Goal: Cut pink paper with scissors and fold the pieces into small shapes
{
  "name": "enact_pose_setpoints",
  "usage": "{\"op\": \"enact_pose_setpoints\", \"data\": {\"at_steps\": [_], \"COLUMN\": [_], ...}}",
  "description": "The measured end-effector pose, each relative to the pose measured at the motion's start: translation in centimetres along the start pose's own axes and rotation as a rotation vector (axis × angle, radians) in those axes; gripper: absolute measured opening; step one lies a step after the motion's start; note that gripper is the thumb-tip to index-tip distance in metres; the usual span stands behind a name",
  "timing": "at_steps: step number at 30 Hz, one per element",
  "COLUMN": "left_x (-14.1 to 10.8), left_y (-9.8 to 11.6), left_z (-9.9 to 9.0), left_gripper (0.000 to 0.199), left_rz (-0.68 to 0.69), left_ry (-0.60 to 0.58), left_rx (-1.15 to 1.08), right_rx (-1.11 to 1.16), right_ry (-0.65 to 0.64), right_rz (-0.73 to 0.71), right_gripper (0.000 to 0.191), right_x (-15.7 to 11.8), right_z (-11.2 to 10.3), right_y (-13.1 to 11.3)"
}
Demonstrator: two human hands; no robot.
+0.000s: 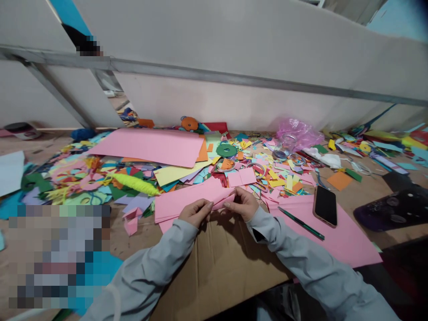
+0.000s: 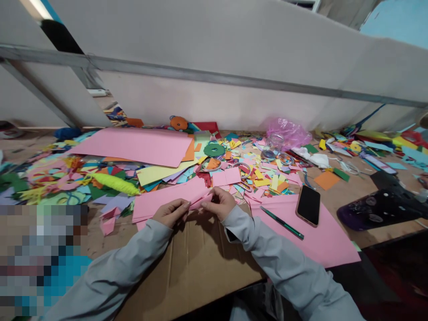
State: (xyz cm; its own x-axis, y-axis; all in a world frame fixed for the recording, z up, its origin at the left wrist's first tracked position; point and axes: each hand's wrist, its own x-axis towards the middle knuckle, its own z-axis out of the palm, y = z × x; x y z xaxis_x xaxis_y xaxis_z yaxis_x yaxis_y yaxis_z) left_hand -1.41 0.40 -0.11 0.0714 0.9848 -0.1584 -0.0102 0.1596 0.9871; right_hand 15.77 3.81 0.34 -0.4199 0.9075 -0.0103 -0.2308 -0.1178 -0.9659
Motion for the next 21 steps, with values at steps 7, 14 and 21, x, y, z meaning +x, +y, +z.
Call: {"op": "enact_pose_setpoints", "data": {"at_steps": [7,14,21], "left_x": [-0.05,-0.24,-0.29], "left_y": [-0.17,0.07,0.15], "left_z": [0.05,0.10,0.07], "left_gripper": [0.037,0.034,0.034], "left_rz": [0.036,0.032,0.023], "left_ry": [-0.013,0.000,-0.004], "left_rx": [0.024,0.075,0.080], "right_rx": [0.012,-0.038,-0.009], "right_ry": [0.021,0.054,0.059], "right_rz": [-0.014,-0.045,-0.050], "right_gripper": [0.033,0.029,0.037], "right_x": [-0.17,-0.07,-0.01], "right_z": [0.18,0.16,0.07], "right_y": [-0.50,-0.42,-0.14]}}
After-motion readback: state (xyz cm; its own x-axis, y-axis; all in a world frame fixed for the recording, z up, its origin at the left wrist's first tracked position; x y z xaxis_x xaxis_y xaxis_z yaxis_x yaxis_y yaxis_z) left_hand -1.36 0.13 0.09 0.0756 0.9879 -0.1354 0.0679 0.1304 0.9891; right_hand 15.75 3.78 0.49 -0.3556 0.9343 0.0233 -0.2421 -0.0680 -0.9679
